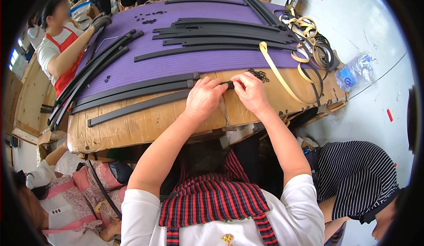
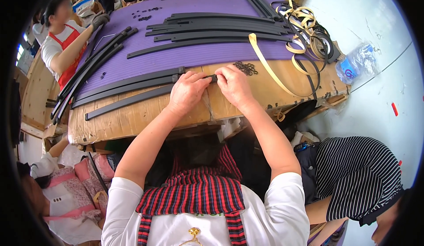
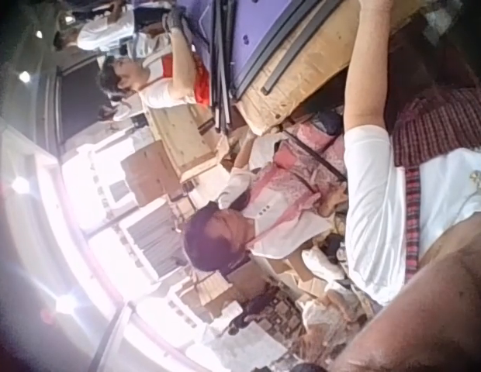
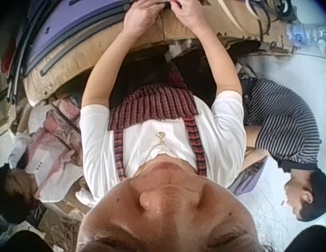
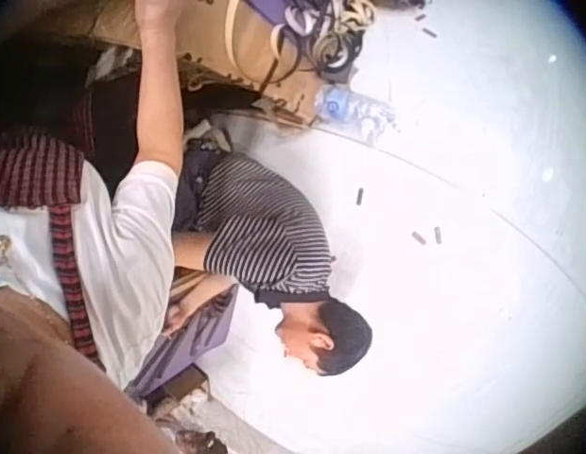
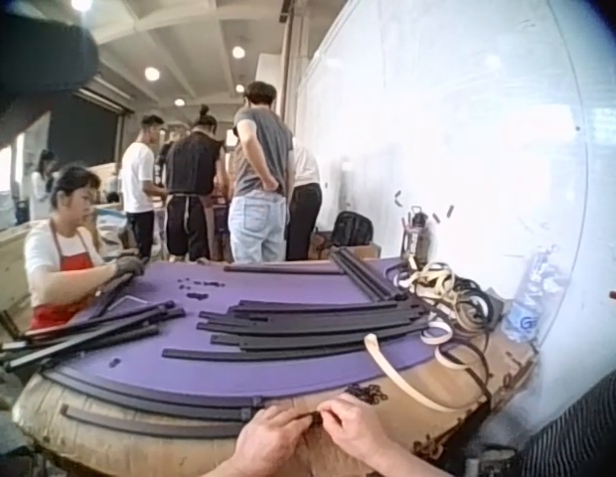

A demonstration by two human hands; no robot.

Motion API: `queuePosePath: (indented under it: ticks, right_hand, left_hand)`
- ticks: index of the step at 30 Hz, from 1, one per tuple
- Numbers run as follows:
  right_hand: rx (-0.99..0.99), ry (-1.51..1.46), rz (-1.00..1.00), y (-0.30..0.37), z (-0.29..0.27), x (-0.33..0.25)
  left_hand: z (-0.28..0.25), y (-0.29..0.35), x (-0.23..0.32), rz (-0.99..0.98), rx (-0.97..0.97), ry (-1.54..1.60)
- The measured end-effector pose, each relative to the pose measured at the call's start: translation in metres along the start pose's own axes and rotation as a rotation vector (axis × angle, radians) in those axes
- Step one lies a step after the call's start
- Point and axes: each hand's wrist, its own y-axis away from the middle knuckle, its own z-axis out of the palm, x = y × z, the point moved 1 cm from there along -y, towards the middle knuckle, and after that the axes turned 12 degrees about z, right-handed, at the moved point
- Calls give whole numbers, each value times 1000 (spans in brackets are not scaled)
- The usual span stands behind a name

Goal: Assemble plastic connectors and straps onto metal rods at a workshop table.

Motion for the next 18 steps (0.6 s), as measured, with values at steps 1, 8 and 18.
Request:
queuePosePath:
  ticks: [1,8,18]
  right_hand:
    - [0,0,-1,1,1,1]
    - [-43,-92,19,5,-4,4]
    - [-77,-140,69,5,-4,7]
  left_hand:
    - [0,0,0,4,-3,-2]
    - [0,1,1,-7,-14,5]
    - [-2,-2,2,14,-2,-6]
